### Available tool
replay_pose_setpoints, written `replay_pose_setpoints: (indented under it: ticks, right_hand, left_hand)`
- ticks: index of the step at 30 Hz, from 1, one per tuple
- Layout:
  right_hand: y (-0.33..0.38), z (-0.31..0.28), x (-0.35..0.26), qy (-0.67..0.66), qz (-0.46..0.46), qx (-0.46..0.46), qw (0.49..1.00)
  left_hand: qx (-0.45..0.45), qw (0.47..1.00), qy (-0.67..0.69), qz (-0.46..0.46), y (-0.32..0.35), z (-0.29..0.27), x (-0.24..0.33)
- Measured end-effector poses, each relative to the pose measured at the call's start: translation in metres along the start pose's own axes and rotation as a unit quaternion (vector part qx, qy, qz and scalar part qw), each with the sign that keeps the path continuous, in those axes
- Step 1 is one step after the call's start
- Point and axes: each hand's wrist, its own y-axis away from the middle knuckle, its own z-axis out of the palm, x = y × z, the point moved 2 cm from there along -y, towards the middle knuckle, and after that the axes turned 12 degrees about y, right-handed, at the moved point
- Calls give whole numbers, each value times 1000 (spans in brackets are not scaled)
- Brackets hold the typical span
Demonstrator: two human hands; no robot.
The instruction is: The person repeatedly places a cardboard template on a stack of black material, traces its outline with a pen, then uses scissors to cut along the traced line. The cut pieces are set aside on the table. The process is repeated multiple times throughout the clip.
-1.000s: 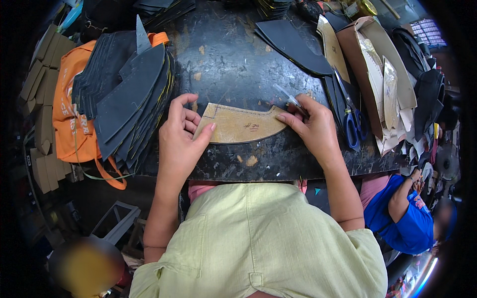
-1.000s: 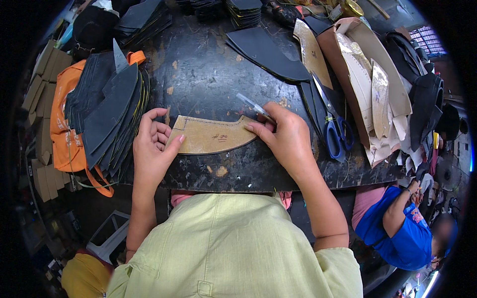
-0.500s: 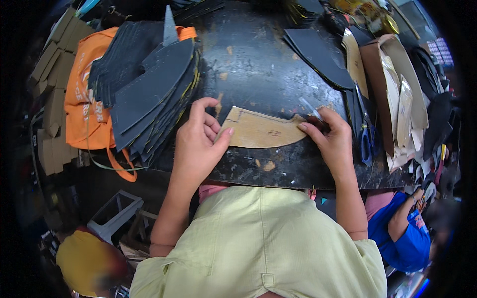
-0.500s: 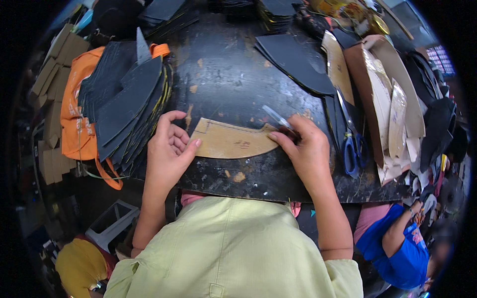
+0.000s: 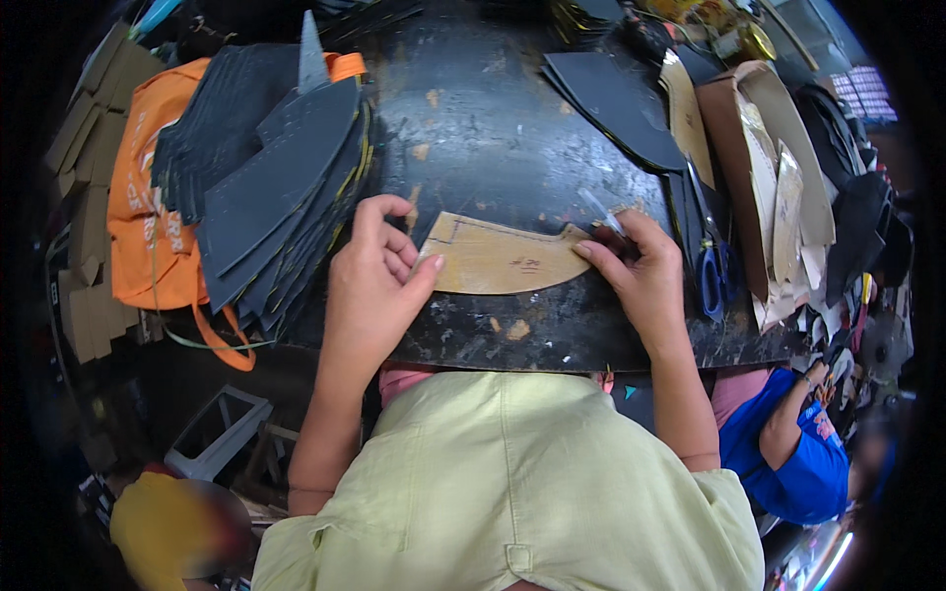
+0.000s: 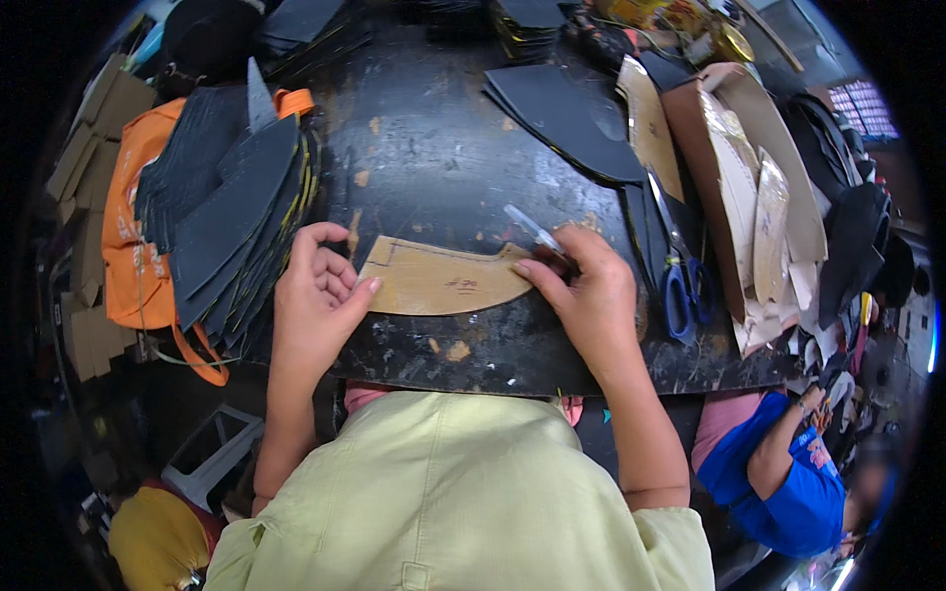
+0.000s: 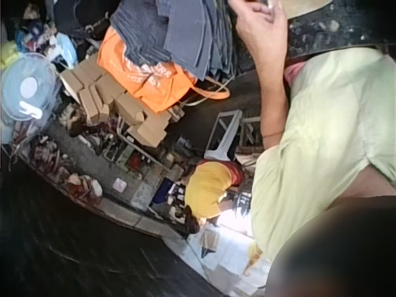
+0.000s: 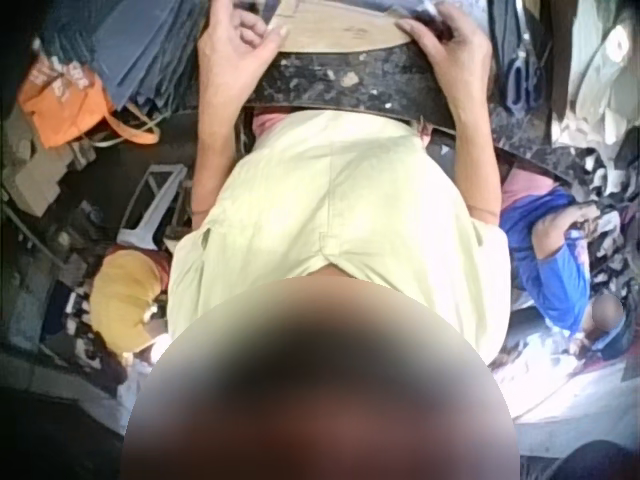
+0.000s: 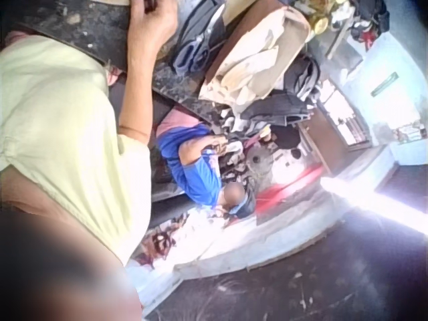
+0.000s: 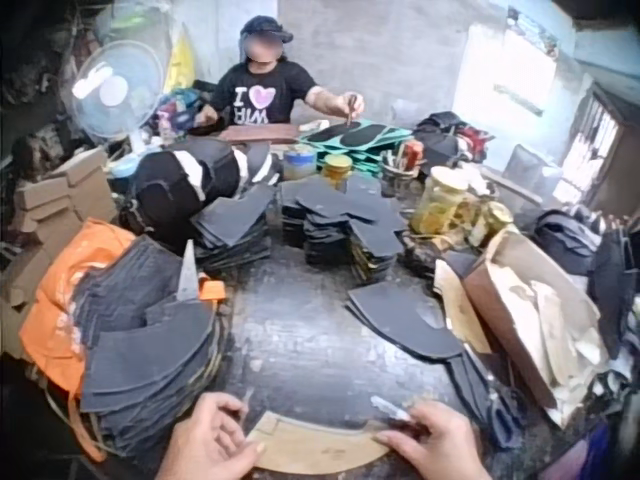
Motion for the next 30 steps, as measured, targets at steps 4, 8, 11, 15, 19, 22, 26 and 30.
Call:
replay_pose_setpoints:
  ticks: [4,8,11,15,19,22,26,30]
  right_hand:
    - [3,-1,-1,5,2,15,1000]
    - [2,-2,-4,18,2,7,1000]
    - [1,-3,-6,25,-2,10,1000]
    - [2,-2,-5,29,-7,14,999]
    - [2,1,-1,19,-4,19,1000]
    - [2,3,0,19,-6,23,1000]
    - [2,2,-1,5,2,11,1000]
    - [2,1,-2,0,2,9,1000]
  left_hand:
    - [-3,1000,5,8,1,0,0]
    - [-4,1000,-2,13,1,0,0]
    - [-1,1000,1,12,1,0,-1]
    - [5,1000,9,12,1,1,-1]
    - [5,1000,11,10,0,1,-1]
    - [5,1000,20,7,0,1,-2]
    - [3,999,32,0,1,0,-3]
    - [-6,1000,12,2,2,-2,-2]
